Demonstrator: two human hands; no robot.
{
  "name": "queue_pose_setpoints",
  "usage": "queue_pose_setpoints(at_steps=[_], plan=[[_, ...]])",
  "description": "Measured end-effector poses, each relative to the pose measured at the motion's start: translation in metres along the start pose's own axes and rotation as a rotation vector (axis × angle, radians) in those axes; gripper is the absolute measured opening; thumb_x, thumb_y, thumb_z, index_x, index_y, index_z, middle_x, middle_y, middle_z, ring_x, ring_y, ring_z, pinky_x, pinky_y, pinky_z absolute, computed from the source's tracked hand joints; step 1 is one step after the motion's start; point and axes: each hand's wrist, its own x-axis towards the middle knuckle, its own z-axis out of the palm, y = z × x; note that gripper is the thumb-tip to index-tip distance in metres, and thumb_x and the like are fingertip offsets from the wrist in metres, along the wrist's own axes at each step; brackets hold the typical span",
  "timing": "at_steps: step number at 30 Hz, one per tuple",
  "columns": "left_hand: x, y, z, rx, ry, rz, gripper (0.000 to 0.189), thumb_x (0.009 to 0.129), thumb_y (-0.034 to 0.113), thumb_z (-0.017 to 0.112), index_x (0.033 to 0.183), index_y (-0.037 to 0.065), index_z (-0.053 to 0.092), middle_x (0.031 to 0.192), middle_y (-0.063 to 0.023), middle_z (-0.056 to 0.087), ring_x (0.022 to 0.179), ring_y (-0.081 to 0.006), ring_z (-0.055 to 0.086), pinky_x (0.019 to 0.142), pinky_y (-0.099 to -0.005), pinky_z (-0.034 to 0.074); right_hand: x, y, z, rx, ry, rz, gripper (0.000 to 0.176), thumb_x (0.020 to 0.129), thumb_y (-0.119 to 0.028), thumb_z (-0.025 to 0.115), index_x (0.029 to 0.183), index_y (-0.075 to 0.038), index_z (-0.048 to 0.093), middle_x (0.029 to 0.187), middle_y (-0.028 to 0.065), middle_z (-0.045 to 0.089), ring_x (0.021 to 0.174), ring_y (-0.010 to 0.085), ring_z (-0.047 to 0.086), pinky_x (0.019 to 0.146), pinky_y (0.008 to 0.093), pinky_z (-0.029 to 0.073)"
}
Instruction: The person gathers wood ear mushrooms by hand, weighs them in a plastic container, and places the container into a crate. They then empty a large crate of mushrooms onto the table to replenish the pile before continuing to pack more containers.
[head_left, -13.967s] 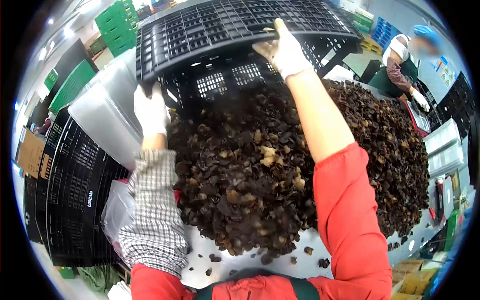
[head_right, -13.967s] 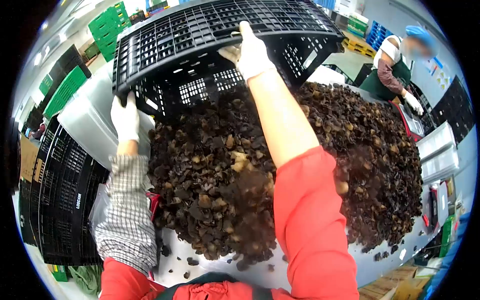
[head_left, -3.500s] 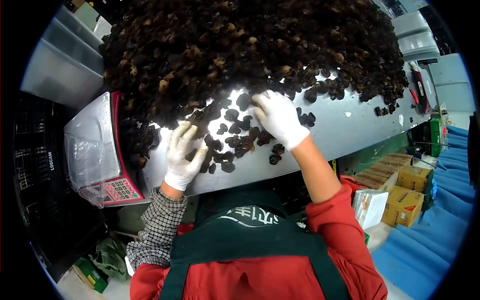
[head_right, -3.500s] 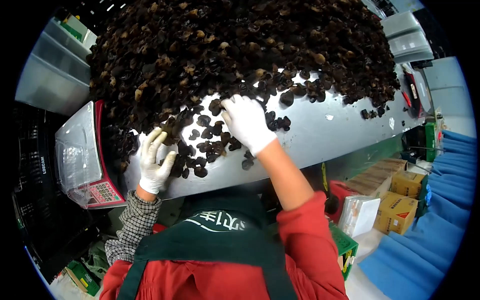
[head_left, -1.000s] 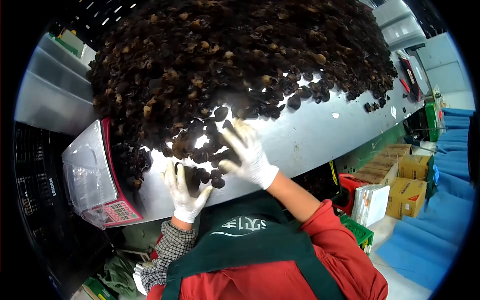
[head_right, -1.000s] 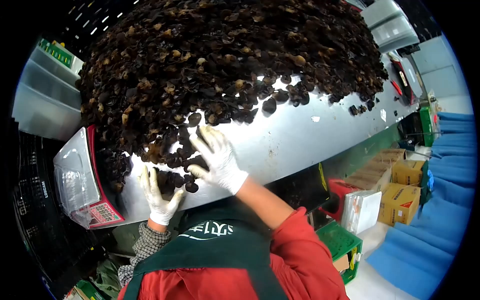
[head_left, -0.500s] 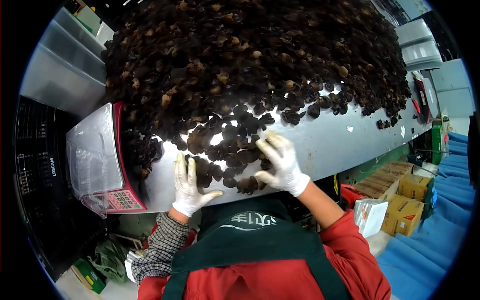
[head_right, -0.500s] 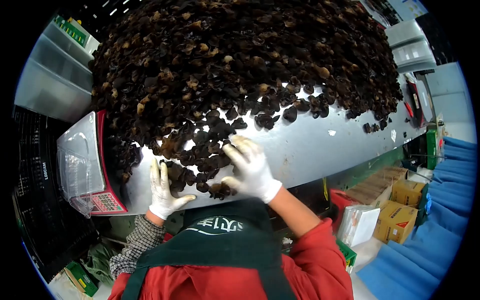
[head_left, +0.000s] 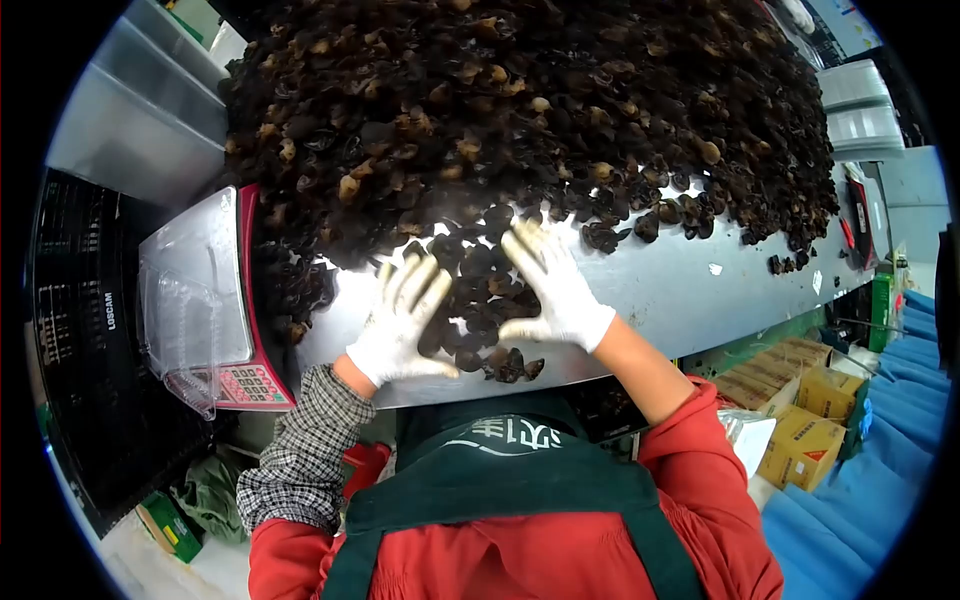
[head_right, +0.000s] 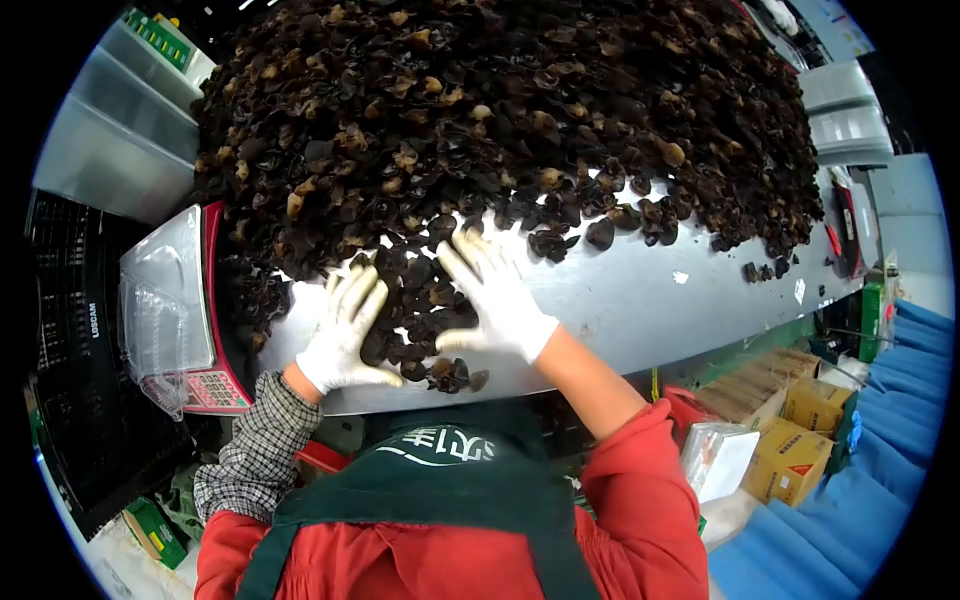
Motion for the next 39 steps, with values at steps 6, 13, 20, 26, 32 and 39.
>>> queue_pose_setpoints(at_steps=[6,13,20,26,32,39], plan=[[-0.017,0.004,0.006,0.008,0.055,0.021,0.125,0.048,0.062,0.081,0.146,0.007,0.026,0.148,-0.0227,0.022,0.138,-0.0422,0.021,0.113,-0.0581,0.014,-0.041,-0.023,0.003,0.041,-0.047,-0.085,0.102,0.061,-0.056,0.076,0.142,-0.008,0.036,0.143,0.0249,0.032,0.135,0.0418,0.027,0.113,0.0534,0.02],[0.004,-0.002,-0.004,0.066,-0.076,-0.038,0.131,0.045,0.066,0.079,0.148,0.008,0.022,0.151,-0.0227,0.018,0.139,-0.0434,0.017,0.113,-0.0607,0.009,0.005,-0.011,0.002,-0.055,-0.048,0.01,0.108,0.061,-0.061,0.074,0.146,-0.01,0.03,0.147,0.0275,0.026,0.136,0.0457,0.024,0.111,0.0565,0.018],[-0.016,0.011,0.012,0.057,0.027,0.091,0.106,0.053,0.055,0.081,0.14,0.011,0.038,0.144,-0.0203,0.032,0.13,-0.0398,0.033,0.108,-0.0551,0.027,-0.041,-0.043,0.016,-0.088,-0.207,-0.07,0.102,0.063,-0.056,0.075,0.145,-0.014,0.032,0.147,0.0293,0.024,0.138,0.0451,0.021,0.112,0.0586,0.016],[0.031,0.009,0.006,0.008,-0.001,-0.143,0.088,0.064,0.027,0.076,0.14,0.009,0.038,0.135,-0.0161,0.043,0.115,-0.0355,0.047,0.096,-0.044,0.045,0.011,-0.037,0.011,-0.176,-0.053,0.028,0.091,0.065,-0.031,0.077,0.142,-0.009,0.035,0.135,0.02,0.043,0.119,0.0357,0.044,0.098,0.0479,0.037],[0.077,0.01,-0.035,-0.746,0.026,-0.475,0.056,0.071,0.011,0.064,0.125,0.001,0.053,0.117,-0.0181,0.06,0.113,-0.0266,0.057,0.098,-0.0337,0.045,0.062,-0.027,-0.023,0.265,-0.056,0.252,0.056,0.072,-0.015,0.067,0.126,-0.013,0.053,0.11,0.0158,0.056,0.099,0.0311,0.058,0.089,0.037,0.05],[0.03,0.021,-0.157,-0.994,0.397,-0.295,0.054,0.073,0.001,0.063,0.126,0.001,0.051,0.113,-0.0076,0.062,0.102,-0.0133,0.058,0.09,-0.0276,0.049,0.142,-0.13,-0.081,0.317,0.104,-0.081,0.052,0.069,-0.015,0.069,0.12,-0.01,0.057,0.106,0.0141,0.06,0.098,0.0292,0.061,0.088,0.0347,0.051]])
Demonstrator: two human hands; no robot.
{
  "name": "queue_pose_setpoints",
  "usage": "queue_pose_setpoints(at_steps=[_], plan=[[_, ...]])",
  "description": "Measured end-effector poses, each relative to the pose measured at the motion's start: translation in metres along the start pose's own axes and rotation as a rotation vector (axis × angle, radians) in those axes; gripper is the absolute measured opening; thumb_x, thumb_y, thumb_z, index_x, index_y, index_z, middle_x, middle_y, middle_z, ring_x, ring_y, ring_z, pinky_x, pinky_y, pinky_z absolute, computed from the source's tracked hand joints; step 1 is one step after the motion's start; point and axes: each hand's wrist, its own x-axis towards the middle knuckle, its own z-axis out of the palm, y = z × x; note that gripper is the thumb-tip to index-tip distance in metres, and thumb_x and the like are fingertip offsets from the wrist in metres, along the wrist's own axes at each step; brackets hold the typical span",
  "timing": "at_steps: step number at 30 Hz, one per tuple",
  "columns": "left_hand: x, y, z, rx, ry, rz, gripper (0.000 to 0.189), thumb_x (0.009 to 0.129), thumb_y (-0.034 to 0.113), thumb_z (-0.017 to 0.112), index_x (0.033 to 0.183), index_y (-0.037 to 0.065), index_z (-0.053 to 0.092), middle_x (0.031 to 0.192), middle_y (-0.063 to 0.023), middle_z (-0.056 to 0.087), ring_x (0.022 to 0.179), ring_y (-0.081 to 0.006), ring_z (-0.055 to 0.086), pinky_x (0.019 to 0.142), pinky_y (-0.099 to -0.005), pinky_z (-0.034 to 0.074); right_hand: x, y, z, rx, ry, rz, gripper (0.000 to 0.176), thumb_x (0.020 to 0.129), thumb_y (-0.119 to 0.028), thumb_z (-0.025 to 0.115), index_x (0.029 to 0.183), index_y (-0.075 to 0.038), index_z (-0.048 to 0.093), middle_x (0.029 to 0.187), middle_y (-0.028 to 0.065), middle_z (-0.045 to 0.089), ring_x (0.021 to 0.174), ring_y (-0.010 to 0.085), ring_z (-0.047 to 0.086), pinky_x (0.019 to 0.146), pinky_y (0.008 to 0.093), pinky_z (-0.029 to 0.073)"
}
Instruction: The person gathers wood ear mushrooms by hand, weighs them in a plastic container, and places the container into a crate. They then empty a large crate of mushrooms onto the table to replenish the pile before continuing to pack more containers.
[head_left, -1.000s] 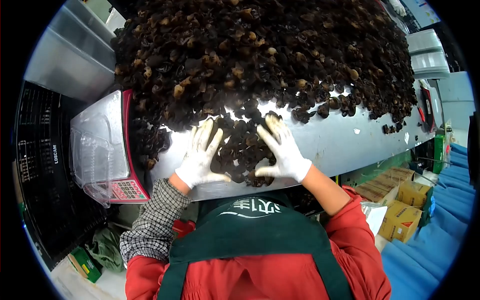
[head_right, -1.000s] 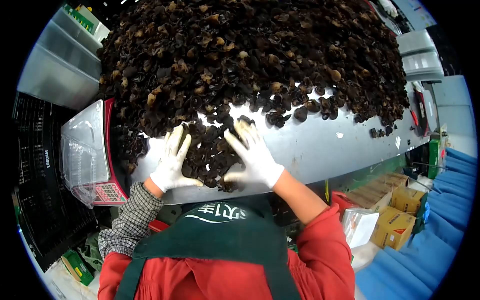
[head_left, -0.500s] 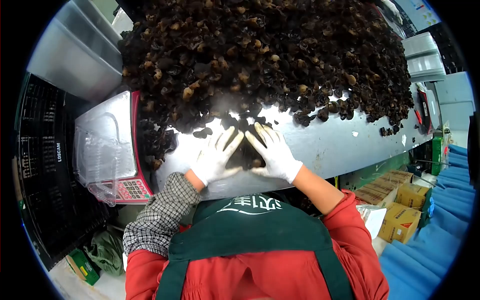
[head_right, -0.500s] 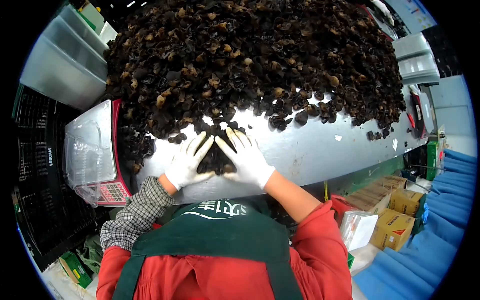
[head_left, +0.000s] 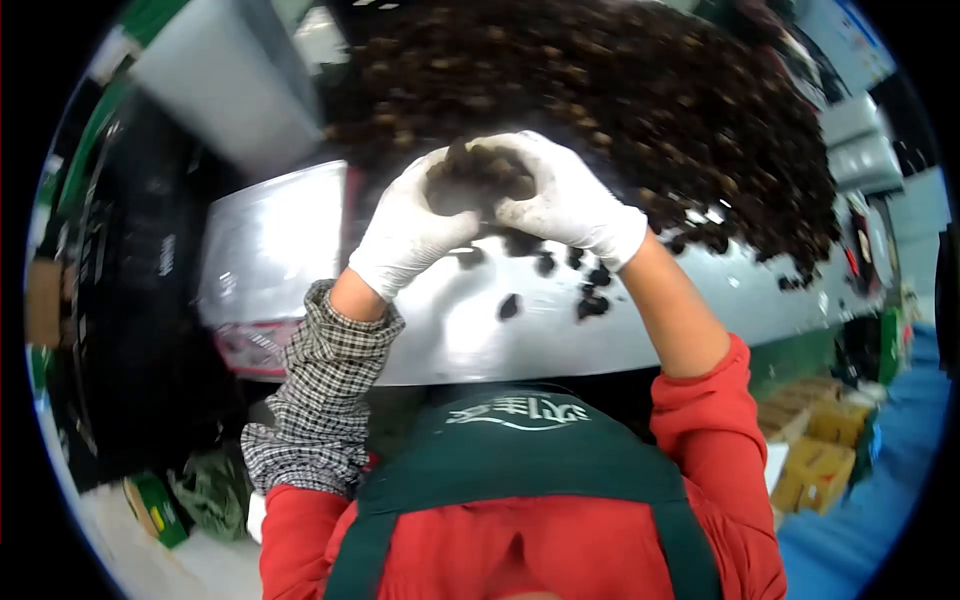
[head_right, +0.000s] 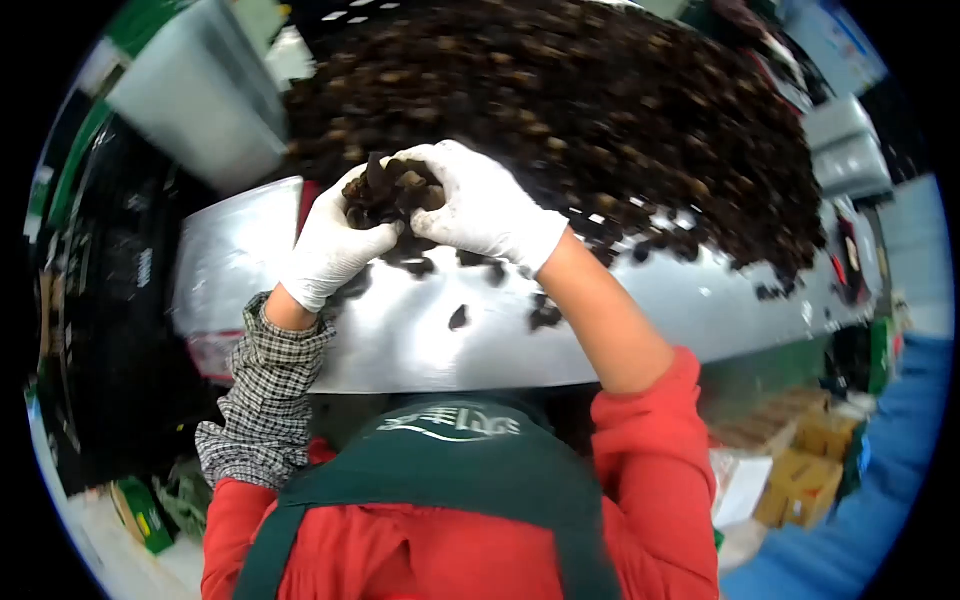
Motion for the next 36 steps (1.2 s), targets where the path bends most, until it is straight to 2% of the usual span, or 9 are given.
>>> queue_pose_setpoints(at_steps=[4,7,15,16,19,22,25,30,36], plan=[[-0.056,0.039,-0.088,0.379,0.246,0.077,0.052,0.075,-0.002,0.061,0.126,-0.002,0.052,0.115,-0.0072,0.062,0.107,-0.014,0.058,0.092,-0.0272,0.046,0.068,-0.064,0.063,0.145,0.0,-0.28,0.049,0.068,-0.015,0.07,0.115,-0.007,0.06,0.104,0.0147,0.062,0.098,0.0301,0.061,0.088,0.0354,0.051],[-0.1,0.066,-0.135,0.179,0.334,0.073,0.051,0.074,-0.013,0.052,0.124,-0.006,0.051,0.12,-0.0125,0.06,0.111,-0.019,0.059,0.095,-0.0283,0.046,0.11,-0.099,0.128,0.211,-0.065,-0.305,0.046,0.068,-0.017,0.069,0.112,-0.005,0.061,0.104,0.0175,0.063,0.101,0.0318,0.06,0.088,0.0366,0.05],[-0.154,-0.024,-0.198,0.069,0.561,0.04,0.05,0.079,0.0,0.067,0.125,-0.001,0.047,0.114,-0.0068,0.058,0.105,-0.0154,0.056,0.093,-0.028,0.046,0.138,-0.072,0.266,0.407,-0.264,-0.198,0.069,0.064,-0.02,0.068,0.128,-0.002,0.05,0.124,0.0228,0.053,0.117,0.036,0.05,0.102,0.0395,0.041],[-0.156,-0.023,-0.192,0.054,0.539,-0.013,0.062,0.075,0.008,0.073,0.129,-0.002,0.044,0.122,-0.0141,0.053,0.113,-0.0224,0.053,0.097,-0.034,0.044,0.126,-0.083,0.254,0.263,-0.201,-0.19,0.071,0.068,-0.01,0.065,0.134,0.001,0.043,0.128,0.0231,0.05,0.124,0.0336,0.046,0.107,0.0386,0.036],[-0.16,-0.039,-0.186,0.927,0.601,-0.018,0.098,0.064,0.027,0.081,0.142,-0.003,0.028,0.136,-0.0277,0.037,0.126,-0.0404,0.04,0.107,-0.0456,0.033,0.111,-0.082,0.249,0.165,-0.15,-0.134,0.079,0.071,-0.02,0.072,0.14,-0.003,0.038,0.137,0.0218,0.042,0.13,0.0333,0.038,0.11,0.039,0.03],[-0.161,-0.035,-0.182,1.161,0.581,-0.008,0.099,0.066,0.029,0.08,0.143,-0.002,0.027,0.135,-0.0258,0.04,0.124,-0.0411,0.041,0.108,-0.0439,0.032,0.106,-0.087,0.245,0.288,-0.097,-0.07,0.077,0.073,-0.025,0.072,0.137,0.002,0.039,0.138,0.0241,0.039,0.132,0.0371,0.035,0.111,0.0391,0.029],[-0.16,-0.028,-0.196,0.915,0.475,-0.007,0.097,0.065,0.028,0.081,0.142,-0.002,0.03,0.135,-0.0257,0.043,0.127,-0.0391,0.039,0.108,-0.0434,0.031,0.103,-0.096,0.239,0.36,-0.093,0.011,0.063,0.083,-0.025,0.065,0.135,0.002,0.042,0.134,0.0224,0.046,0.127,0.0328,0.044,0.108,0.0375,0.033],[-0.185,-0.005,-0.23,0.561,0.757,0.2,0.062,0.075,0.016,0.076,0.128,-0.004,0.051,0.126,-0.0213,0.054,0.119,-0.0292,0.052,0.102,-0.0356,0.04,0.12,-0.103,0.225,0.588,-0.101,0.104,0.046,0.093,-0.021,0.052,0.132,0.002,0.048,0.129,0.0156,0.055,0.121,0.0216,0.05,0.102,0.0317,0.039],[-0.228,0.004,-0.259,0.45,0.923,0.09,0.045,0.085,0.012,0.07,0.124,-0.004,0.056,0.122,-0.0197,0.059,0.113,-0.0247,0.057,0.1,-0.0337,0.043,0.114,-0.114,0.172,0.615,0.068,0.101,0.035,0.095,-0.02,0.053,0.125,-0.001,0.057,0.113,0.0101,0.066,0.106,0.0151,0.058,0.095,0.0281,0.043]])
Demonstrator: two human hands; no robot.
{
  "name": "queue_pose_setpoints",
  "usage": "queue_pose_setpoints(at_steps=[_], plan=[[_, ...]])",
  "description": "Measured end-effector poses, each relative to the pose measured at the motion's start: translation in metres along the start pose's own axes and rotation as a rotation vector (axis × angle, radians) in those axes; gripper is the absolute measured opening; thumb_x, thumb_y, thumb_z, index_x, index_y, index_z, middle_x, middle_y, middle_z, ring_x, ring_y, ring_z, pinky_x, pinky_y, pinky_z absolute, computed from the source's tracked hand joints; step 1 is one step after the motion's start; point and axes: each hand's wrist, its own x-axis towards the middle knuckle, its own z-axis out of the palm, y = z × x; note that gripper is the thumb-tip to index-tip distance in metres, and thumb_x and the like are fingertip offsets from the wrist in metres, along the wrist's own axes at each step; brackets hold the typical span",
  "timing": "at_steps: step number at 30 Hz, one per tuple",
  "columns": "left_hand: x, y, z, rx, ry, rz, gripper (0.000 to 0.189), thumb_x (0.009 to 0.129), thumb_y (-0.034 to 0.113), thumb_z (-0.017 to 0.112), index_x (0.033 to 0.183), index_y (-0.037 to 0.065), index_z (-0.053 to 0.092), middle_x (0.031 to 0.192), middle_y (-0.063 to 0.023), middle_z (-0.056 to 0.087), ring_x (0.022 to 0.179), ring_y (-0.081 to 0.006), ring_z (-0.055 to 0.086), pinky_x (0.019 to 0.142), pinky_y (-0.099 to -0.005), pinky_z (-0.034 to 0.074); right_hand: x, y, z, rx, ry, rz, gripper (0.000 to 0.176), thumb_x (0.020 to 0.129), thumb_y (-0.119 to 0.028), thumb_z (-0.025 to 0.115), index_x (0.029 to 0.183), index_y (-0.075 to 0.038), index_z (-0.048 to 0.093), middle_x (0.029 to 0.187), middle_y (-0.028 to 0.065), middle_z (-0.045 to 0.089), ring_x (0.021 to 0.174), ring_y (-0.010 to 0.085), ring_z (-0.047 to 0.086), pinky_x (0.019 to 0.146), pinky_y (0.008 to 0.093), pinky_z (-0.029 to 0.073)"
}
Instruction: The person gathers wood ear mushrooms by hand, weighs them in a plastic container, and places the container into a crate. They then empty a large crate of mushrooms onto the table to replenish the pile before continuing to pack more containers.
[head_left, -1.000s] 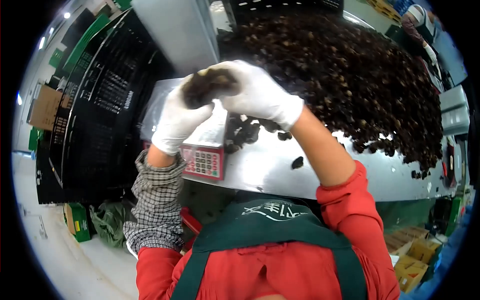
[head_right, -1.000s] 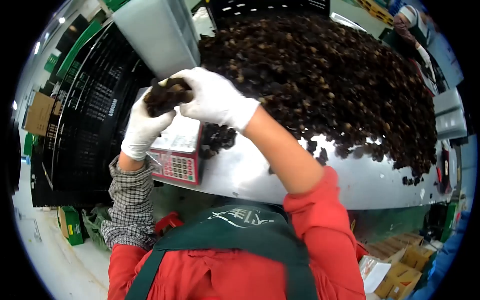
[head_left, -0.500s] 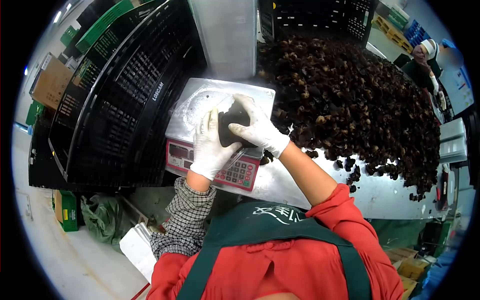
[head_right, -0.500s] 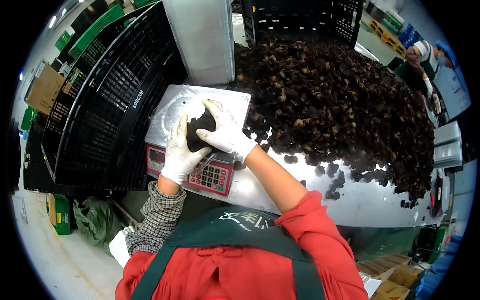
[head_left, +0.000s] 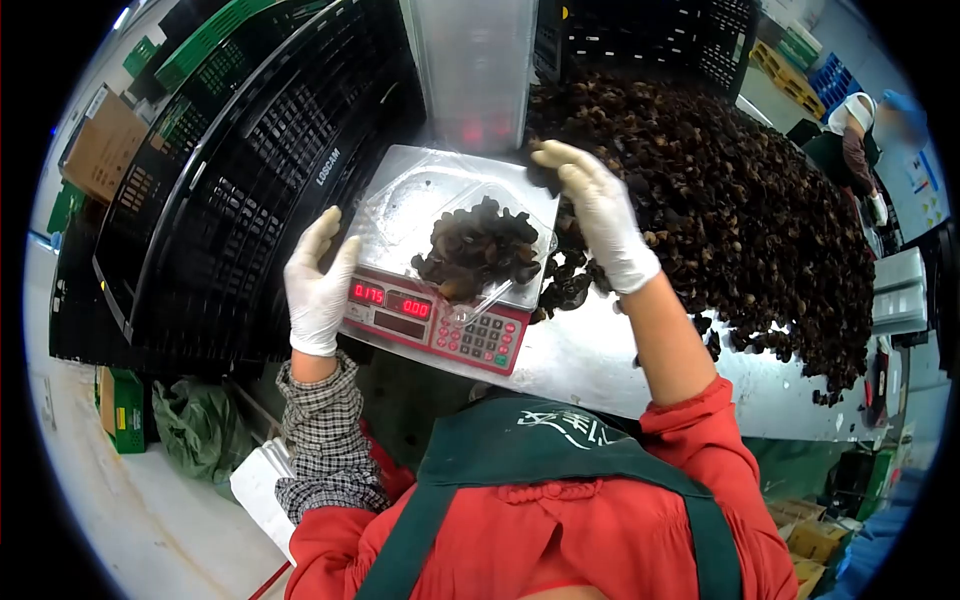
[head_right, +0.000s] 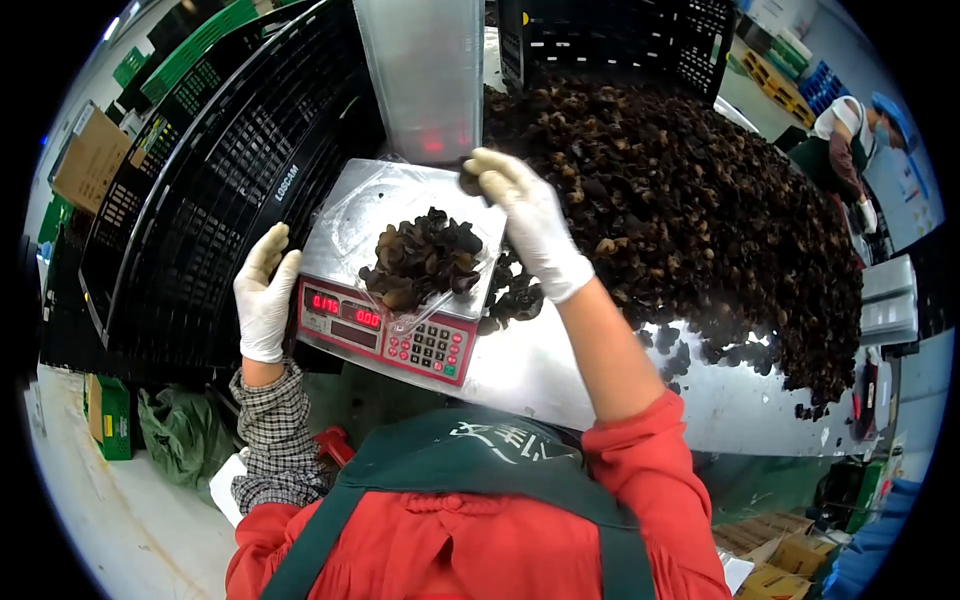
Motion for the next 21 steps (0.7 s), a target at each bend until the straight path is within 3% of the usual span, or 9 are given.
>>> queue_pose_setpoints(at_steps=[6,13,20,21], plan=[[-0.02,-0.028,-0.038,-0.142,0.166,-0.064,0.032,0.088,0.006,0.065,0.119,-0.003,0.06,0.114,-0.013,0.064,0.103,-0.017,0.061,0.093,-0.0272,0.047,-0.029,0.011,-0.045,0.011,0.077,0.068,0.038,0.096,-0.022,0.048,0.128,-0.003,0.054,0.122,0.0082,0.062,0.116,0.0147,0.052,0.104,0.0283,0.033],[-0.022,-0.028,-0.045,-0.21,0.191,-0.083,0.029,0.088,0.006,0.066,0.116,-0.003,0.061,0.111,-0.0092,0.065,0.1,-0.0128,0.061,0.091,-0.0242,0.047,-0.032,0.005,-0.002,-0.066,-0.045,-0.017,0.036,0.094,-0.011,0.052,0.128,0.0,0.053,0.121,0.0113,0.061,0.115,0.0169,0.054,0.101,0.0297,0.039],[-0.023,-0.043,-0.036,-0.241,0.097,-0.155,0.03,0.089,0.009,0.065,0.116,-0.004,0.061,0.11,-0.0109,0.065,0.101,-0.0156,0.062,0.092,-0.0259,0.047,-0.01,0.013,0.031,-0.157,-0.072,0.08,0.034,0.091,-0.005,0.053,0.124,0.0,0.055,0.117,0.0097,0.061,0.109,0.0164,0.056,0.096,0.0278,0.043],[-0.023,-0.044,-0.031,-0.265,0.077,-0.166,0.03,0.089,0.009,0.065,0.116,-0.004,0.061,0.11,-0.0111,0.065,0.101,-0.0155,0.062,0.092,-0.0259,0.047,-0.005,0.025,0.034,-0.2,-0.095,0.016,0.034,0.091,-0.006,0.053,0.124,0.001,0.055,0.116,0.0096,0.061,0.109,0.0163,0.056,0.096,0.0274,0.043]])
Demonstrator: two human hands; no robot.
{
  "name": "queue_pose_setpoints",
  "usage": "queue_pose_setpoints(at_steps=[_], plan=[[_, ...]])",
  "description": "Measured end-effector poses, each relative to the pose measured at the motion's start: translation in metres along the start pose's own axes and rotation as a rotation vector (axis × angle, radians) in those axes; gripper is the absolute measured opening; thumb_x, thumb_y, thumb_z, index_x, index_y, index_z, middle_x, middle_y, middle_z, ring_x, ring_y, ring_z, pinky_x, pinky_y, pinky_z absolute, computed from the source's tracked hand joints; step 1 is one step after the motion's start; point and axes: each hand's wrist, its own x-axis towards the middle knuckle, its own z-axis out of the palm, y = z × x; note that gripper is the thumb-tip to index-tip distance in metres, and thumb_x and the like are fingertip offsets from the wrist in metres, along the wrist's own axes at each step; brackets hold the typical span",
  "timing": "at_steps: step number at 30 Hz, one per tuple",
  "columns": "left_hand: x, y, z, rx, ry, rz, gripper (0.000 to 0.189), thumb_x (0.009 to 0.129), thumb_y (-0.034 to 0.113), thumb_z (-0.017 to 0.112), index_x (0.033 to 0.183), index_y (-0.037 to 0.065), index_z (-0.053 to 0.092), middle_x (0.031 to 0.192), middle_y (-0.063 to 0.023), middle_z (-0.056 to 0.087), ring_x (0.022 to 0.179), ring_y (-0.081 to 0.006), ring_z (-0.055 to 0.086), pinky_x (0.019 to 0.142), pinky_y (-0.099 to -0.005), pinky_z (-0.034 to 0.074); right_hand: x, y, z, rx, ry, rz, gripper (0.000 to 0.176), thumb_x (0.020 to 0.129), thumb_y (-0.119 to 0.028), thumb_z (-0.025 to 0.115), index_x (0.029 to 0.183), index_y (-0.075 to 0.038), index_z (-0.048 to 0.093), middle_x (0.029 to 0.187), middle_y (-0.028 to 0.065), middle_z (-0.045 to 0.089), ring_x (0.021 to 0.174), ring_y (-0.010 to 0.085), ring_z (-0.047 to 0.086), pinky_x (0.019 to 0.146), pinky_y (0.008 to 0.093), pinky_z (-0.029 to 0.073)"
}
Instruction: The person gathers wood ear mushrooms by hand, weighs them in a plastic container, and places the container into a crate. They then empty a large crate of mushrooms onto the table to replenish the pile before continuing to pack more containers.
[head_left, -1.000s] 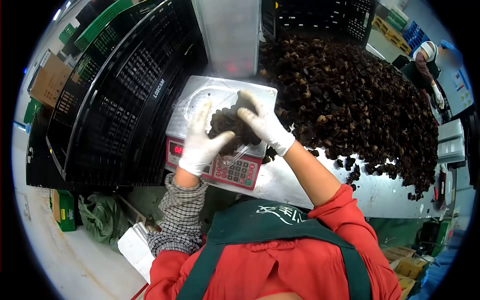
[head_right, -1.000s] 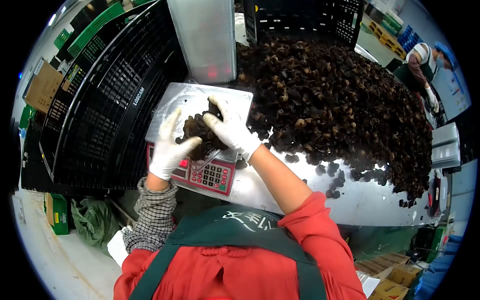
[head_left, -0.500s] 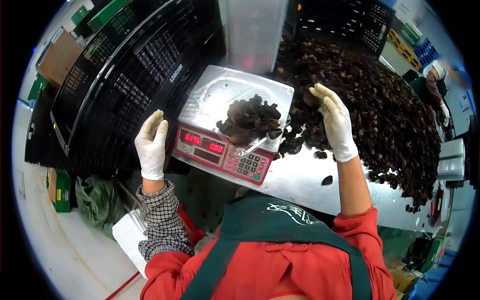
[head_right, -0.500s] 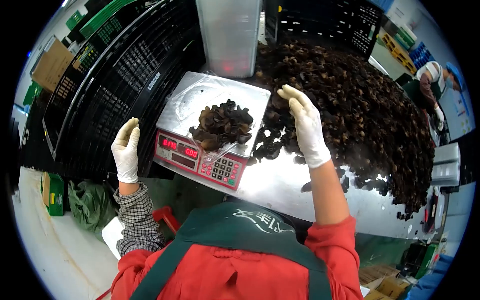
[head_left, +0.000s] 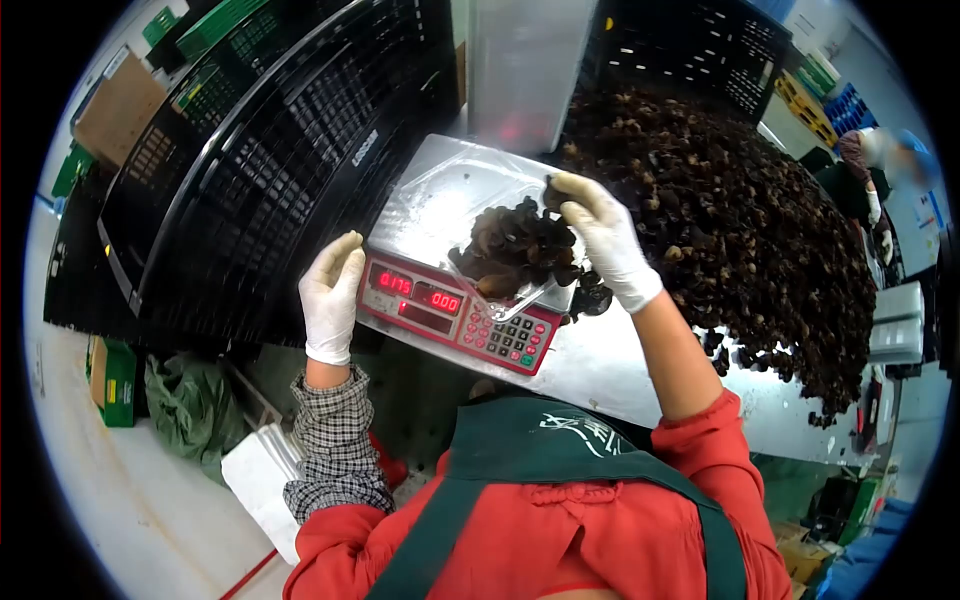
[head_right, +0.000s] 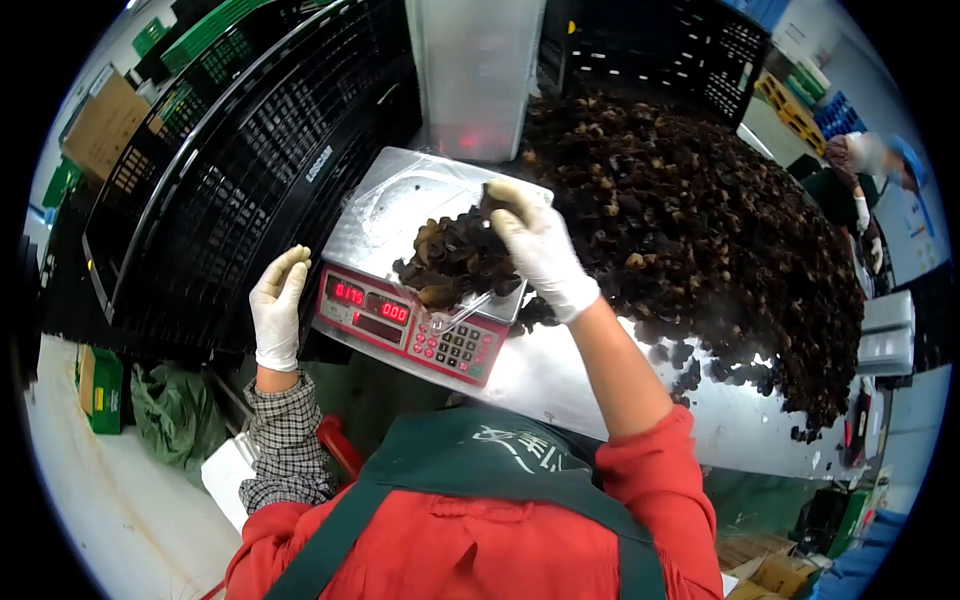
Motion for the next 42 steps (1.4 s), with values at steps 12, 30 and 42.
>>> queue_pose_setpoints(at_steps=[12,30,42], plan=[[0.024,-0.01,0.018,-0.087,-0.12,-0.267,0.042,0.09,0.017,0.062,0.121,-0.01,0.054,0.105,-0.0152,0.064,0.091,-0.0169,0.064,0.08,-0.0241,0.052,-0.04,-0.013,-0.034,-0.96,-0.372,0.043,0.018,0.079,-0.025,0.068,0.083,-0.008,0.068,0.078,0.0114,0.064,0.074,0.0293,0.063,0.07,0.036,0.05],[0.071,-0.021,0.077,-0.098,-0.306,0.065,0.093,0.089,0.073,0.01,0.13,0.0,0.051,0.103,-0.0036,0.053,0.088,-0.0127,0.046,0.084,-0.0282,0.04,-0.015,-0.005,-0.071,-0.437,-0.112,0.349,0.041,0.091,-0.041,0.057,0.099,-0.003,0.069,0.084,0.0103,0.067,0.085,0.0176,0.063,0.078,0.0341,0.049],[-0.059,-0.027,0.092,0.302,-0.117,0.294,0.045,0.08,-0.001,0.063,0.124,0.002,0.054,0.12,-0.0127,0.051,0.104,-0.0224,0.053,0.084,-0.0322,0.048,-0.021,0.052,-0.041,0.246,-0.207,0.545,0.014,0.087,-0.013,0.061,0.089,0.001,0.064,0.078,0.0085,0.066,0.071,0.0145,0.062,0.068,0.0278,0.05]])
